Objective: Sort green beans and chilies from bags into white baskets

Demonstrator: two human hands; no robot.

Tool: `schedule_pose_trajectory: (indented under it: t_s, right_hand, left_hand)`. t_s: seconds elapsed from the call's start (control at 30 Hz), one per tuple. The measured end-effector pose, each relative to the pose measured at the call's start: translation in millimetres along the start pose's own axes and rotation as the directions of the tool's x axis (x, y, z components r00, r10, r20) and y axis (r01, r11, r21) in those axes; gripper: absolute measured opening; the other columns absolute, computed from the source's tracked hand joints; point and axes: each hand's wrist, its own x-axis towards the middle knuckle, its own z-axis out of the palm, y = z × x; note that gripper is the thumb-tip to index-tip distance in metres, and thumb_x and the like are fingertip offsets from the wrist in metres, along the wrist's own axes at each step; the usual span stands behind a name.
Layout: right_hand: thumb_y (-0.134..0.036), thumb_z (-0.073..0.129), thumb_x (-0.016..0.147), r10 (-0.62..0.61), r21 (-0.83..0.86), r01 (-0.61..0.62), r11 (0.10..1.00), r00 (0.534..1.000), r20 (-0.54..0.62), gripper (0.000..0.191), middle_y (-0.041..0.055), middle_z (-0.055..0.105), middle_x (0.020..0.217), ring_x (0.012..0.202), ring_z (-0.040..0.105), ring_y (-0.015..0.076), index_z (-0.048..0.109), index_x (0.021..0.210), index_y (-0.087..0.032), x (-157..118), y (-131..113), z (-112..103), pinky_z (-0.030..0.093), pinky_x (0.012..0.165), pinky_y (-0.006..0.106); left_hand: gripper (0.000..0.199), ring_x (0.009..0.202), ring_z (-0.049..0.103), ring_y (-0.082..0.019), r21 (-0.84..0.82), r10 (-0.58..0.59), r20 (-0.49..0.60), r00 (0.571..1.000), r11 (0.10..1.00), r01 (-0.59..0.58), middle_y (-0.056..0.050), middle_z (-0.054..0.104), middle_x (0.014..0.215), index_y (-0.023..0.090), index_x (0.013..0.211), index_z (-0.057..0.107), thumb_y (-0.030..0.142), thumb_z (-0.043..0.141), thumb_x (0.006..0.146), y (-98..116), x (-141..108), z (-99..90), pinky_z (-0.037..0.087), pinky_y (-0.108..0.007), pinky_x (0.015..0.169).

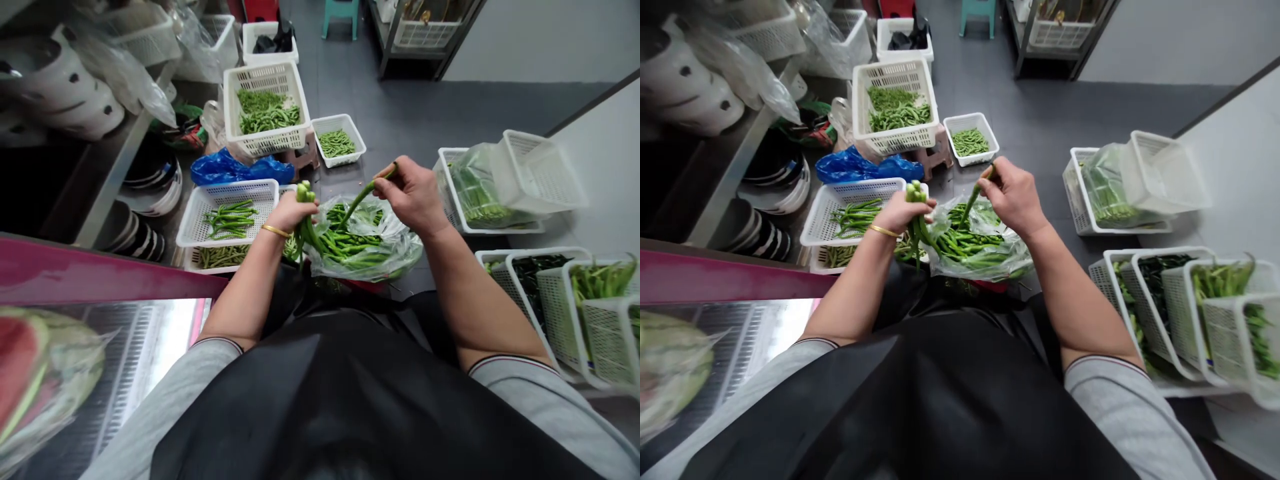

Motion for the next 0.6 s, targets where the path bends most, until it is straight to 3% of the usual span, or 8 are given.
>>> schedule_pose_trajectory:
  t_s: [0.07, 0.17, 0.23, 0.37, 0.47, 0.53, 0.6]
  right_hand:
    - [-0.041, 0.05, 0.094, -0.075, 0.048, 0.075, 0.996, 0.997, -0.005, 0.024, 0.0015, 0.066, 0.079, 0.076, 0.064, 0.0171, 0.06, 0.097, -0.019, -1.1, -9.3, -1.0, 0.052, 0.072, 0.032]
    - [-0.043, 0.046, 0.096, -0.178, 0.016, 0.179, 0.984, 0.984, -0.031, 0.027, 0.003, 0.066, 0.084, 0.081, 0.065, 0.0173, 0.06, 0.098, -0.02, -1.9, -19.5, 3.8, 0.053, 0.074, 0.032]
    - [-0.042, 0.041, 0.098, -0.23, -0.081, 0.225, 0.971, 0.971, -0.07, 0.029, 0.0057, 0.065, 0.088, 0.085, 0.064, 0.0187, 0.059, 0.097, -0.02, -3.1, -20.9, 9.6, 0.053, 0.077, 0.034]
    - [-0.039, 0.033, 0.101, -0.282, -0.279, 0.242, 0.929, 0.953, -0.113, 0.032, 0.0081, 0.062, 0.089, 0.088, 0.062, 0.0207, 0.058, 0.097, -0.019, -8.1, -13.3, 21.8, 0.051, 0.078, 0.035]
    - [-0.035, 0.029, 0.102, -0.185, -0.418, 0.139, 0.898, 0.98, -0.071, 0.033, 0.0106, 0.062, 0.095, 0.09, 0.061, 0.0215, 0.057, 0.102, -0.017, -7.7, -8.6, 27.1, 0.05, 0.079, 0.035]
    - [-0.03, 0.03, 0.101, -0.019, -0.541, 0.022, 0.84, 1.0, 0.012, 0.032, 0.0147, 0.063, 0.104, 0.093, 0.062, 0.0234, 0.057, 0.108, -0.014, -3.8, -6.3, 28.6, 0.049, 0.078, 0.035]
    - [-0.026, 0.036, 0.099, 0.181, -0.651, -0.018, 0.759, 0.966, 0.185, 0.03, 0.0182, 0.064, 0.108, 0.094, 0.063, 0.0258, 0.058, 0.113, -0.011, -0.6, -3.2, 31.7, 0.049, 0.077, 0.035]
  left_hand:
    - [0.02, 0.076, 0.062, -0.017, -0.089, 0.11, 0.016, 0.994, 0.99, -0.108, -0.003, 0.066, 0.078, 0.013, 0.068, 0.059, 0.016, 0.07, 0.052, 12.9, -8.3, -1.4, 0.054, -0.032, 0.074]
    - [0.024, 0.074, 0.063, -0.016, -0.079, 0.206, 0.129, 0.97, 0.977, -0.197, 0.0, 0.064, 0.072, 0.013, 0.068, 0.058, 0.015, 0.075, 0.05, 28.5, -20.9, 15.4, 0.054, -0.031, 0.075]
    - [0.024, 0.068, 0.062, -0.014, -0.121, 0.208, 0.174, 0.963, 0.974, -0.189, 0.002, 0.061, 0.066, 0.014, 0.067, 0.056, 0.017, 0.075, 0.054, 31.2, -27.0, 29.7, 0.054, -0.03, 0.071]
    - [0.022, 0.058, 0.06, -0.013, -0.228, 0.128, 0.136, 0.982, 0.969, -0.095, 0.002, 0.058, 0.06, 0.016, 0.07, 0.053, 0.022, 0.072, 0.062, 27.9, -39.2, 42.0, 0.054, -0.028, 0.06]
    - [0.022, 0.055, 0.059, -0.013, -0.228, 0.062, 0.166, 0.984, 0.973, -0.023, 0.001, 0.059, 0.06, 0.015, 0.07, 0.054, 0.02, 0.073, 0.061, 28.9, -50.4, 39.3, 0.053, -0.027, 0.056]
    - [0.021, 0.054, 0.059, -0.013, -0.227, 0.027, 0.184, 0.983, 0.974, 0.016, 0.0, 0.06, 0.061, 0.015, 0.071, 0.054, 0.02, 0.072, 0.062, 30.8, -56.8, 35.6, 0.053, -0.027, 0.054]
    - [0.023, 0.055, 0.061, -0.014, -0.231, 0.02, 0.158, 0.987, 0.973, 0.018, 0.001, 0.06, 0.062, 0.016, 0.077, 0.055, 0.019, 0.073, 0.062, 32.3, -60.3, 29.7, 0.054, -0.028, 0.055]
